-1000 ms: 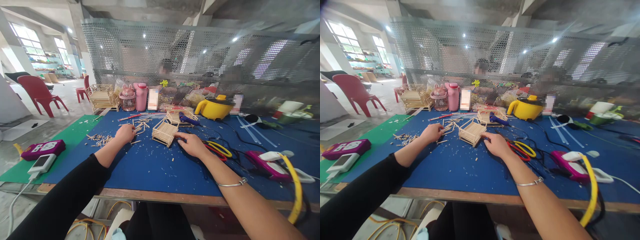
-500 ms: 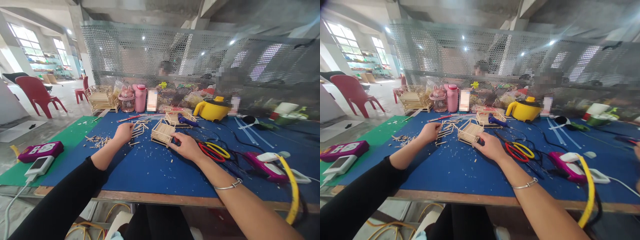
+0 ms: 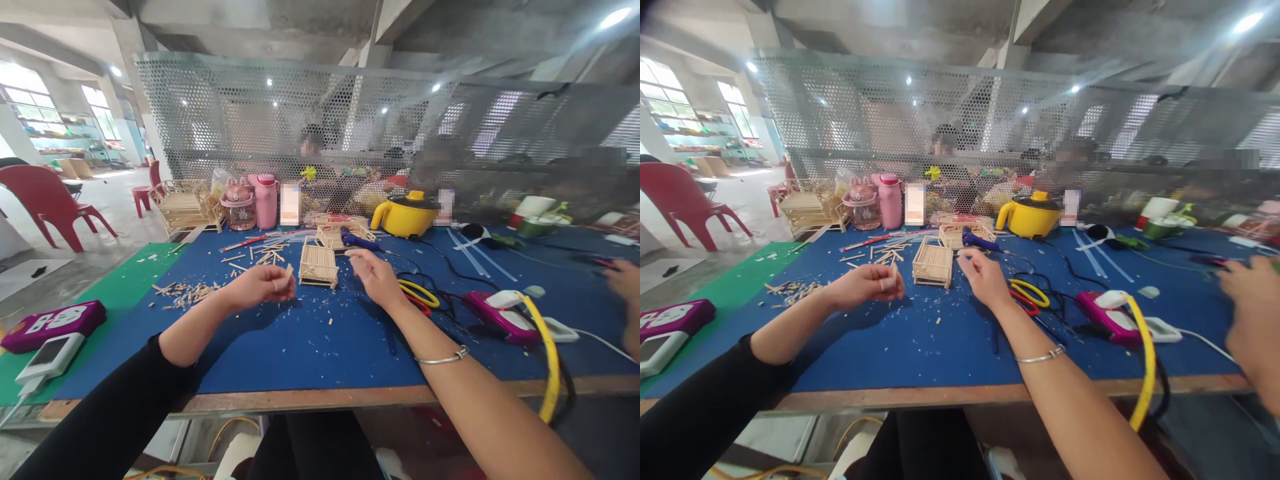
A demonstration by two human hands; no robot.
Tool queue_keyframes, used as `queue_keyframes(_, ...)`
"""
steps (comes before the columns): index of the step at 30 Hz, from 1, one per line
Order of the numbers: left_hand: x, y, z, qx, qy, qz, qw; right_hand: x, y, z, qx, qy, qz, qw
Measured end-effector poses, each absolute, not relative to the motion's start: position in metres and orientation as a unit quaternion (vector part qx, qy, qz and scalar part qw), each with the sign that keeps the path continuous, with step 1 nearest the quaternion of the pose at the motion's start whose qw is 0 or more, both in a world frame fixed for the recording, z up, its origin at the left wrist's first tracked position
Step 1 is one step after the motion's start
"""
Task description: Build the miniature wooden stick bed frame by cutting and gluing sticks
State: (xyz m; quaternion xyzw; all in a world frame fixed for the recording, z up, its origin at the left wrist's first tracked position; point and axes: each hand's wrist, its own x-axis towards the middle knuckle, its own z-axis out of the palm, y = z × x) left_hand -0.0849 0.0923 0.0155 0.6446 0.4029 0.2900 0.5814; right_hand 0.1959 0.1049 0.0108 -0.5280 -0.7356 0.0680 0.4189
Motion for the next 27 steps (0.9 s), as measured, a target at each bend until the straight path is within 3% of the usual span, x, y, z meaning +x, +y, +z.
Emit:
queue_keyframes(3,-0.068,0.073,0.014,0.674,0.371,0.145,0.622,0.205,0.105,0.016,-0.54,-0.69,0.066,0.477)
queue_keyframes(6,-0.055,0.066,0.011,0.688,0.384,0.146,0.599,0.204,0.1,0.022,-0.53,-0.692,0.088,0.482)
queue_keyframes(12,-0.053,0.073,0.006,0.721,0.405,0.203,0.524,0.172,0.085,0.018,-0.456,-0.797,0.222,0.329)
queue_keyframes(18,-0.055,0.072,0.007,0.751,0.416,0.194,0.475,0.164,0.083,0.015,-0.449,-0.82,0.253,0.25)
queue_keyframes(20,-0.055,0.072,0.007,0.759,0.424,0.187,0.457,0.175,0.082,0.02,-0.485,-0.813,0.22,0.233)
queue_keyframes(24,-0.058,0.074,0.006,0.773,0.439,0.178,0.422,0.215,0.069,0.028,-0.651,-0.72,0.023,0.237)
queue_keyframes(27,-0.059,0.076,0.005,0.785,0.46,0.175,0.376,0.244,0.055,0.028,-0.717,-0.665,-0.053,0.2)
